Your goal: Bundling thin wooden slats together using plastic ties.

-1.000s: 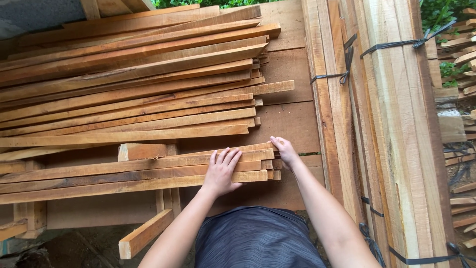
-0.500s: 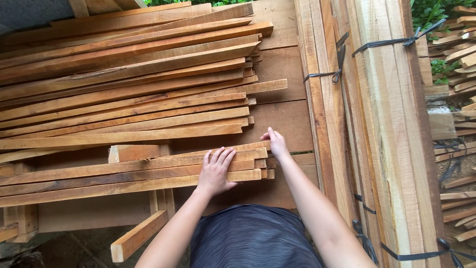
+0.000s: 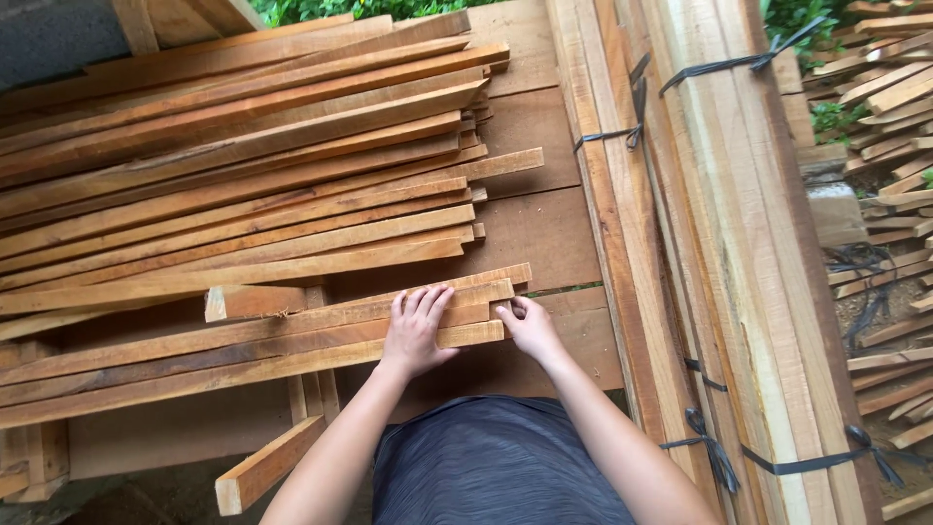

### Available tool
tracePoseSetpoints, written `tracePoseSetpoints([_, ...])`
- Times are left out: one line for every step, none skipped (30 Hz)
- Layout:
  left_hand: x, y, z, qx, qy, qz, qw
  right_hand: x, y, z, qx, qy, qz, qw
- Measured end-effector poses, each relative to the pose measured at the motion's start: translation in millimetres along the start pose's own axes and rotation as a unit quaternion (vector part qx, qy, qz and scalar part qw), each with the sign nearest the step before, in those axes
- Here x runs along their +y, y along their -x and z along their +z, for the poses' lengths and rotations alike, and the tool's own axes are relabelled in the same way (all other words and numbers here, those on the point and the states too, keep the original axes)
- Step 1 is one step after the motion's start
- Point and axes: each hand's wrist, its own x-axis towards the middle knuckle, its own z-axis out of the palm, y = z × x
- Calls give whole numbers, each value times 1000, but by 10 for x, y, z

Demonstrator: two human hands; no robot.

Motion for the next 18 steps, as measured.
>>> tracePoseSetpoints([17, -22, 1, 5, -2, 2, 1000, 21, -50, 7, 4, -1, -4, 1000])
tracePoseSetpoints([26, -42, 1, 2, -3, -1, 1000, 38, -102, 20, 7, 12, -7, 1000])
tracePoseSetpoints([38, 10, 2, -7, -4, -8, 1000, 80, -105, 73, 5, 26, -7, 1000])
tracePoseSetpoints([24, 12, -4, -6, -5, -9, 1000, 28, -97, 60, 4, 26, -9, 1000])
tracePoseSetpoints([37, 9, 4, -13, -5, -12, 1000, 1, -79, 23, -2, 21, -10, 1000])
tracePoseSetpoints([50, 1, 14, -20, -4, -14, 1000, -27, -64, -17, -7, 16, -11, 1000])
tracePoseSetpoints([64, -13, -9, -17, -4, -14, 1000, -88, -30, -51, -6, 17, -14, 1000])
tracePoseSetpoints([77, -28, -33, -14, -14, -16, 1000, -151, 4, -86, -11, -5, -14, 1000])
tracePoseSetpoints([80, -8, -60, -14, -24, -19, 999, -205, 58, -90, -18, -27, -12, 999])
tracePoseSetpoints([93, 9, -63, -14, -24, -20, 999, -212, 111, -95, -19, -27, -13, 999])
tracePoseSetpoints([99, 4, -70, -16, -27, -20, 999, -233, 145, -106, -18, -90, -17, 996])
tracePoseSetpoints([104, -4, -77, -18, -29, -20, 999, -254, 177, -119, -17, -153, -21, 988])
tracePoseSetpoints([110, -10, -77, -18, -29, -21, 999, -215, 163, -117, -18, -152, -22, 988])
tracePoseSetpoints([115, -20, -74, -19, -29, -17, 999, -174, 146, -116, -3, -175, -25, 984])
tracePoseSetpoints([125, -27, -67, -20, -28, -14, 999, -126, 134, -117, 13, -198, -28, 980])
tracePoseSetpoints([143, -33, -65, -21, -28, -14, 999, -121, 158, -137, 13, -198, -28, 980])
tracePoseSetpoints([157, -40, -65, -23, -30, -12, 999, -120, 180, -153, 34, -189, -39, 981])
tracePoseSetpoints([170, -49, -64, -25, -32, -10, 999, -119, 199, -170, 55, -181, -49, 981])
